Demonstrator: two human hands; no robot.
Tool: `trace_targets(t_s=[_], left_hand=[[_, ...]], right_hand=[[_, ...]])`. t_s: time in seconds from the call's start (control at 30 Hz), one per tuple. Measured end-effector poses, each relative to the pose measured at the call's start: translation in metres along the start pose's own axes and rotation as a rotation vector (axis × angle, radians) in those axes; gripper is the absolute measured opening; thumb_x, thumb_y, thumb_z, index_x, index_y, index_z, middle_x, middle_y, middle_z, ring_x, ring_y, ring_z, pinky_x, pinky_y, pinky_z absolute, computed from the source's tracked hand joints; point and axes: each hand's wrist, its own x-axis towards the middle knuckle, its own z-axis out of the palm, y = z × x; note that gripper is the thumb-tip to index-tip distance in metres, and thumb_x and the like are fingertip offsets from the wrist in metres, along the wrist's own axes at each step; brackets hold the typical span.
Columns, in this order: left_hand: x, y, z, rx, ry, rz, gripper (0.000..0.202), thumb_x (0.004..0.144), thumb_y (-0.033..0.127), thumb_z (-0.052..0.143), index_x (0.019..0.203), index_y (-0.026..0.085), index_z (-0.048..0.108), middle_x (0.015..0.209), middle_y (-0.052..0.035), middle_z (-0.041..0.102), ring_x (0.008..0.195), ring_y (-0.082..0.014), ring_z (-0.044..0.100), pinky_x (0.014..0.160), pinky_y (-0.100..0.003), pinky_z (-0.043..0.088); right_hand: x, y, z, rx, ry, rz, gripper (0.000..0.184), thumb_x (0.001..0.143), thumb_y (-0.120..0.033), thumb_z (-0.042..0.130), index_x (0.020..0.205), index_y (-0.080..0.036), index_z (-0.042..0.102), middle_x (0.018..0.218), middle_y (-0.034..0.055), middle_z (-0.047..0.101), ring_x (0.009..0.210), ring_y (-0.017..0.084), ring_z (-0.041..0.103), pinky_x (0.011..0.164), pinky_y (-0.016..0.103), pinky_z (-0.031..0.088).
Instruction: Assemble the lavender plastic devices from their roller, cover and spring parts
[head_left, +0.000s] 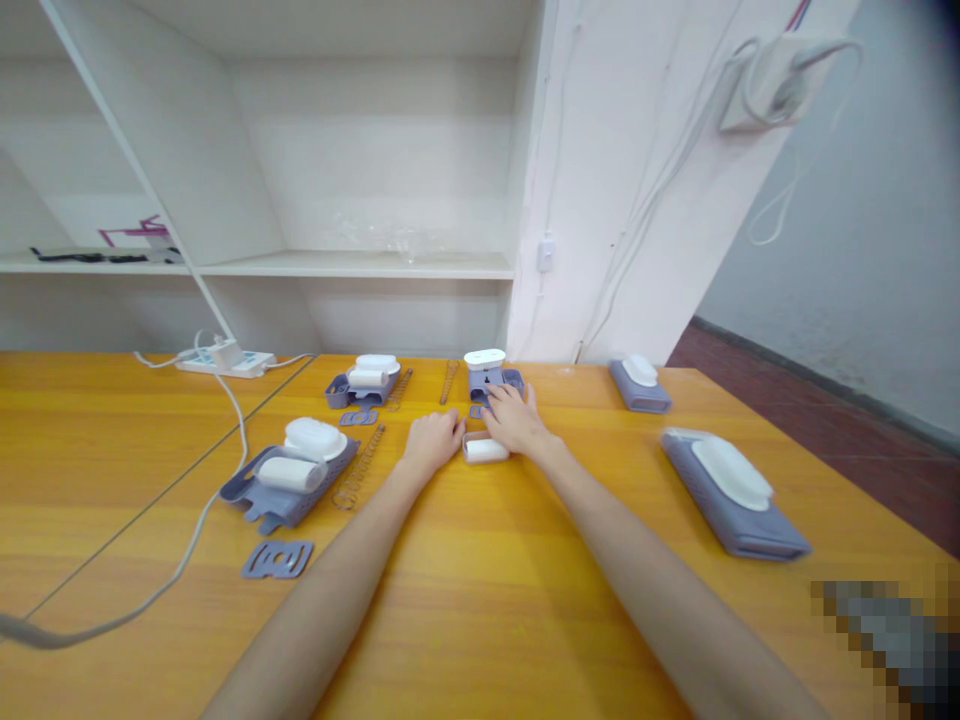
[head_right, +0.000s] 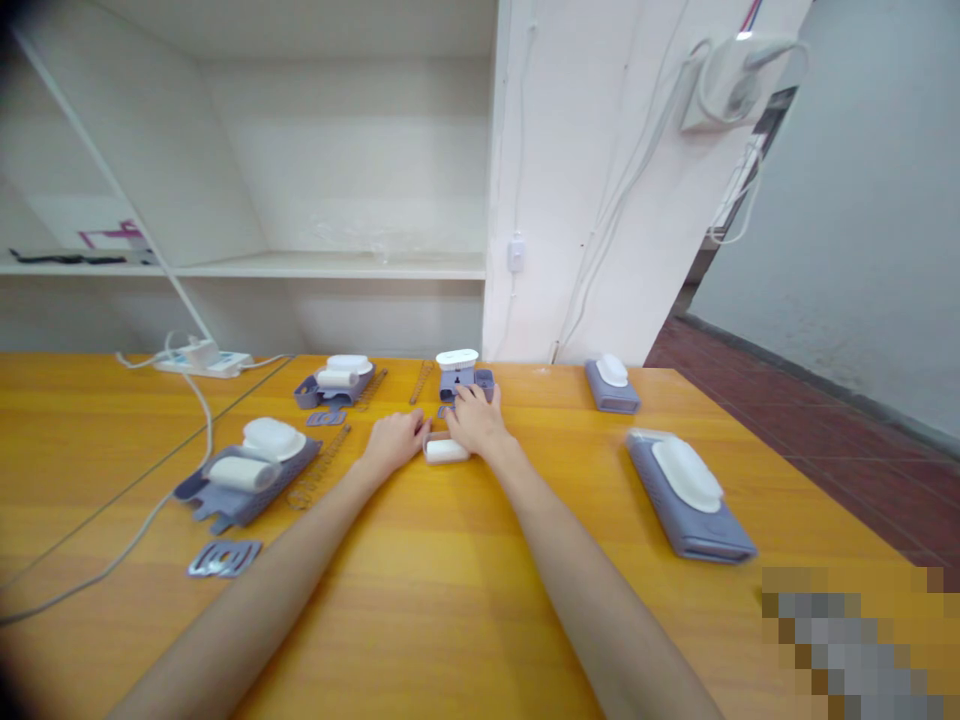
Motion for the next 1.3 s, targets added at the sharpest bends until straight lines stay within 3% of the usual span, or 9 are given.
trace_targets(t_s=[0.13, 0.27, 0.37, 0.5, 0.67, 0.77, 0.9, 1.13, 1.3], left_hand=[[0.0, 0.0, 0.001, 0.001, 0.0, -0.001, 0.042, 0.09, 0.045, 0.025, 0.089, 0.019, 0.059, 0.085, -0.0099, 0.065, 0.081, -0.0227, 0.062, 0.068, -0.03, 0.041], [0.0, 0.0, 0.0, 0.001, -0.007, -0.004, 0.042, 0.09, 0.046, 0.025, 0.091, 0.02, 0.059, 0.086, -0.0097, 0.065, 0.082, -0.0222, 0.062, 0.069, -0.03, 0.041], [0.0, 0.0, -0.001, 0.001, -0.016, -0.012, 0.043, 0.09, 0.046, 0.025, 0.092, 0.02, 0.059, 0.087, -0.0098, 0.065, 0.083, -0.0225, 0.062, 0.069, -0.03, 0.041], [0.0, 0.001, -0.003, -0.005, -0.028, -0.021, 0.042, 0.09, 0.045, 0.026, 0.093, 0.019, 0.059, 0.087, -0.0102, 0.065, 0.084, -0.0229, 0.062, 0.07, -0.03, 0.042], [-0.001, 0.001, -0.004, -0.014, -0.039, -0.033, 0.041, 0.09, 0.045, 0.027, 0.093, 0.019, 0.059, 0.089, -0.0107, 0.066, 0.086, -0.0233, 0.062, 0.071, -0.031, 0.042], [0.0, 0.001, -0.003, -0.014, -0.037, -0.037, 0.042, 0.09, 0.045, 0.027, 0.094, 0.019, 0.059, 0.09, -0.011, 0.065, 0.086, -0.0241, 0.062, 0.071, -0.032, 0.042], [0.0, 0.001, -0.002, -0.013, -0.035, -0.038, 0.043, 0.09, 0.046, 0.026, 0.095, 0.019, 0.059, 0.09, -0.0113, 0.065, 0.086, -0.0243, 0.062, 0.071, -0.032, 0.042], [0.0, 0.001, -0.003, -0.02, -0.043, -0.042, 0.042, 0.09, 0.046, 0.027, 0.095, 0.019, 0.059, 0.09, -0.0113, 0.065, 0.086, -0.0237, 0.062, 0.072, -0.032, 0.042], [-0.001, 0.002, -0.005, -0.02, -0.04, -0.044, 0.042, 0.09, 0.046, 0.027, 0.094, 0.019, 0.059, 0.089, -0.0114, 0.065, 0.086, -0.0242, 0.062, 0.071, -0.032, 0.042]], right_hand=[[0.005, 0.003, -0.008, 0.292, 0.144, 0.278, 0.029, 0.085, -0.032, 0.041, 0.089, -0.018, 0.066, 0.116, 0.0115, 0.059, 0.116, 0.024, 0.043, 0.1, 0.042, 0.026], [0.02, 0.008, -0.008, 0.693, 0.125, 0.654, 0.017, 0.078, -0.029, 0.053, 0.071, -0.017, 0.062, 0.083, 0.0103, 0.067, 0.083, 0.02, 0.061, 0.07, 0.027, 0.044], [0.031, 0.01, -0.004, 0.848, 0.032, 0.755, 0.019, 0.078, -0.029, 0.054, 0.064, -0.015, 0.057, 0.059, 0.0053, 0.061, 0.046, 0.011, 0.053, 0.043, 0.021, 0.036], [0.042, 0.009, -0.002, 1.099, -0.091, 0.884, 0.017, 0.082, -0.027, 0.051, 0.071, -0.014, 0.052, 0.052, 0.0014, 0.056, 0.033, 0.005, 0.038, 0.031, 0.017, 0.023], [0.051, 0.01, 0.001, 1.338, -0.185, 0.964, 0.011, 0.086, -0.024, 0.05, 0.083, -0.013, 0.053, 0.068, 0.0018, 0.058, 0.045, 0.005, 0.048, 0.038, 0.015, 0.035], [0.052, 0.012, 0.007, 1.421, -0.217, 0.992, 0.023, 0.087, -0.029, 0.052, 0.105, -0.013, 0.054, 0.098, 0.0065, 0.06, 0.077, 0.013, 0.059, 0.065, 0.028, 0.051], [0.049, 0.013, 0.014, 1.489, -0.221, 0.994, 0.034, 0.087, -0.034, 0.052, 0.116, -0.016, 0.051, 0.116, 0.0076, 0.054, 0.098, 0.019, 0.056, 0.082, 0.04, 0.048], [0.046, 0.015, 0.013, 1.562, -0.167, 0.968, 0.021, 0.087, -0.027, 0.052, 0.103, -0.013, 0.055, 0.096, 0.0046, 0.06, 0.075, 0.011, 0.059, 0.064, 0.026, 0.051], [0.044, 0.017, 0.014, 1.612, -0.155, 0.935, 0.01, 0.085, -0.016, 0.051, 0.076, -0.014, 0.05, 0.056, -0.0047, 0.051, 0.037, 0.001, 0.037, 0.032, 0.011, 0.023]])
